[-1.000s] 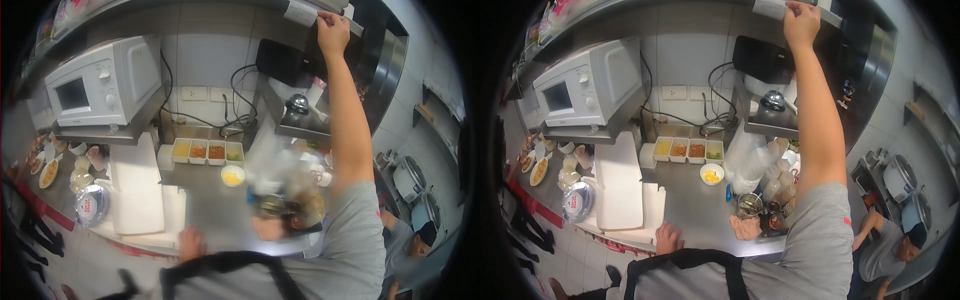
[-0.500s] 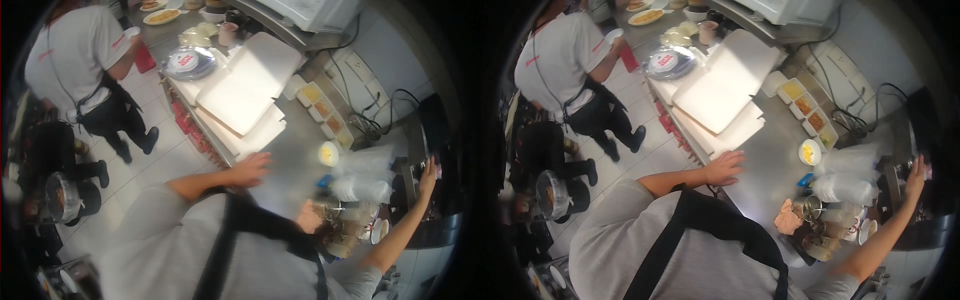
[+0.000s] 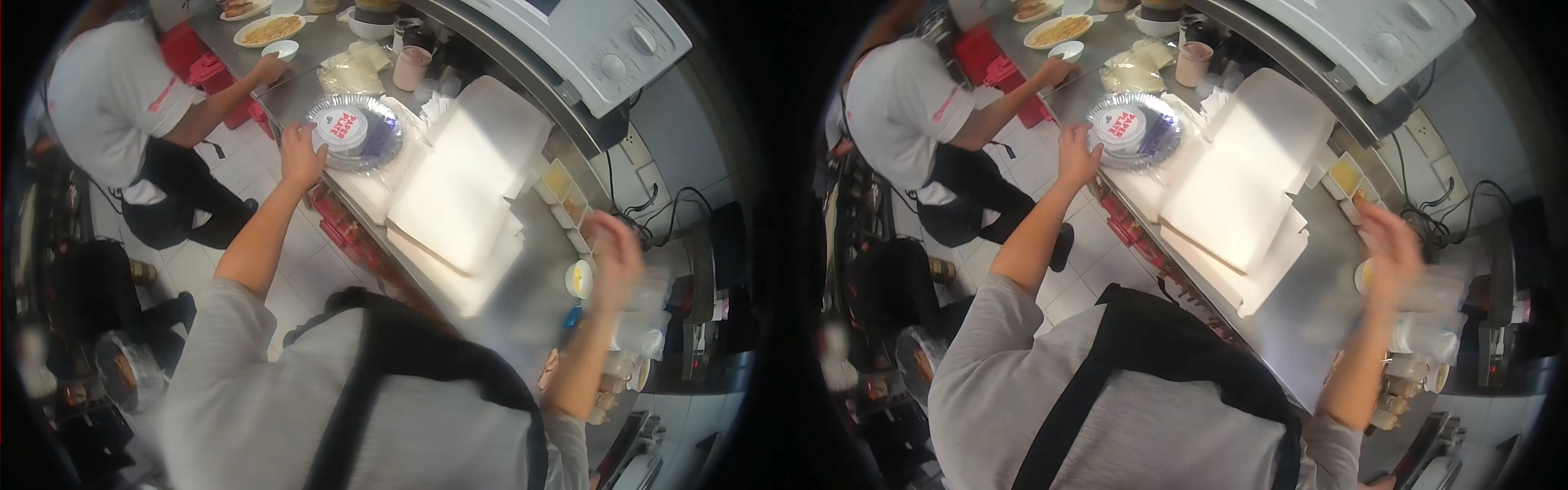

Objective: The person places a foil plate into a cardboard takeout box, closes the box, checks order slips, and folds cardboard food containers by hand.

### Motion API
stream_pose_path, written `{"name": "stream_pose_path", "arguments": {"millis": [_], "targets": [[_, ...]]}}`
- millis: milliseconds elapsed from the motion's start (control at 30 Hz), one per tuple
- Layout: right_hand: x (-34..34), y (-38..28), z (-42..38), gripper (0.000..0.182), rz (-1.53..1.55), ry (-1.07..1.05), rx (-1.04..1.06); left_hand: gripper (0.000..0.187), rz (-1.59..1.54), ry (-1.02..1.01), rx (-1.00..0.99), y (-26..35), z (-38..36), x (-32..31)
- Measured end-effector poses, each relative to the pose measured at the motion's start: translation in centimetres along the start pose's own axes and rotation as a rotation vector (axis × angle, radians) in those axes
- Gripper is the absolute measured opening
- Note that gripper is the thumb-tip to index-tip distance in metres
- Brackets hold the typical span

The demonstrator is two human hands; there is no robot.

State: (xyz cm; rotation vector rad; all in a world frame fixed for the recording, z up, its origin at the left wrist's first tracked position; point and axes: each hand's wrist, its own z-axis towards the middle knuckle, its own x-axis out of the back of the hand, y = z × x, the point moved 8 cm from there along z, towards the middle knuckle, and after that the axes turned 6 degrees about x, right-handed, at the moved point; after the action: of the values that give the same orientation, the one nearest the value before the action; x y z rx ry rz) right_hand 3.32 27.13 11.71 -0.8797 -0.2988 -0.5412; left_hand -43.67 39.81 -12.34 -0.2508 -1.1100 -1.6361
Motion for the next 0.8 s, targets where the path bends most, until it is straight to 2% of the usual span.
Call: {"name": "stream_pose_path", "arguments": {"millis": [33, 100, 167, 200, 267, 367, 467, 567, 600, 667, 767, 800], "targets": [[-6.8, 2.4, 0.3, 0.023, 0.029, -0.149, -0.087, 0.045, 0.008, -0.027, -0.046, -0.6, 1.2, -0.6], [-19.6, 6.9, 0.2, 0.028, 0.555, -0.381, -0.380, 0.045, -0.011, -0.069, -0.124, -0.8, 2.6, -1.4], [-28.6, 12.2, 0.3, 0.037, 0.749, -0.341, -0.649, 0.044, -0.066, -0.094, -0.174, 0.9, 2.9, -1.8], [-32.3, 14.6, 0.7, 0.040, 0.802, -0.302, -0.743, 0.043, -0.131, -0.188, -0.162, 2.3, 2.7, -2.4], [-37.4, 18.8, 1.5, 0.038, 0.568, -0.202, -0.866, 0.044, -0.210, -0.315, -0.180, 5.2, 1.1, -3.1], [-40.1, 19.4, 4.3, 0.030, -0.252, -0.521, -0.489, 0.038, -0.189, -0.405, -0.166, 7.6, -0.9, -4.0], [-41.4, 17.5, 6.0, 0.024, -0.342, -0.691, -0.289, 0.028, -0.194, -0.433, -0.148, 5.7, -0.9, -5.8], [-41.6, 16.9, 4.9, 0.026, 0.423, -0.648, -0.921, 0.019, -0.320, -0.434, -0.050, 3.2, -0.1, -7.7], [-41.6, 17.8, 5.2, 0.026, 0.444, -0.639, -0.873, 0.016, -0.376, -0.436, 0.000, 2.4, 0.0, -8.1], [-41.6, 19.6, 5.2, 0.028, 0.486, -0.620, -0.778, 0.018, -0.354, -0.463, -0.024, 2.9, 0.1, -7.7], [-40.6, 17.5, 5.8, 0.025, -0.213, -0.573, -0.299, 0.021, -0.339, -0.478, -0.041, 4.0, 0.1, -6.1], [-40.9, 17.3, 5.5, 0.029, -0.265, -0.526, -0.307, 0.022, -0.338, -0.478, -0.047, 4.4, 0.1, -6.0]]}}
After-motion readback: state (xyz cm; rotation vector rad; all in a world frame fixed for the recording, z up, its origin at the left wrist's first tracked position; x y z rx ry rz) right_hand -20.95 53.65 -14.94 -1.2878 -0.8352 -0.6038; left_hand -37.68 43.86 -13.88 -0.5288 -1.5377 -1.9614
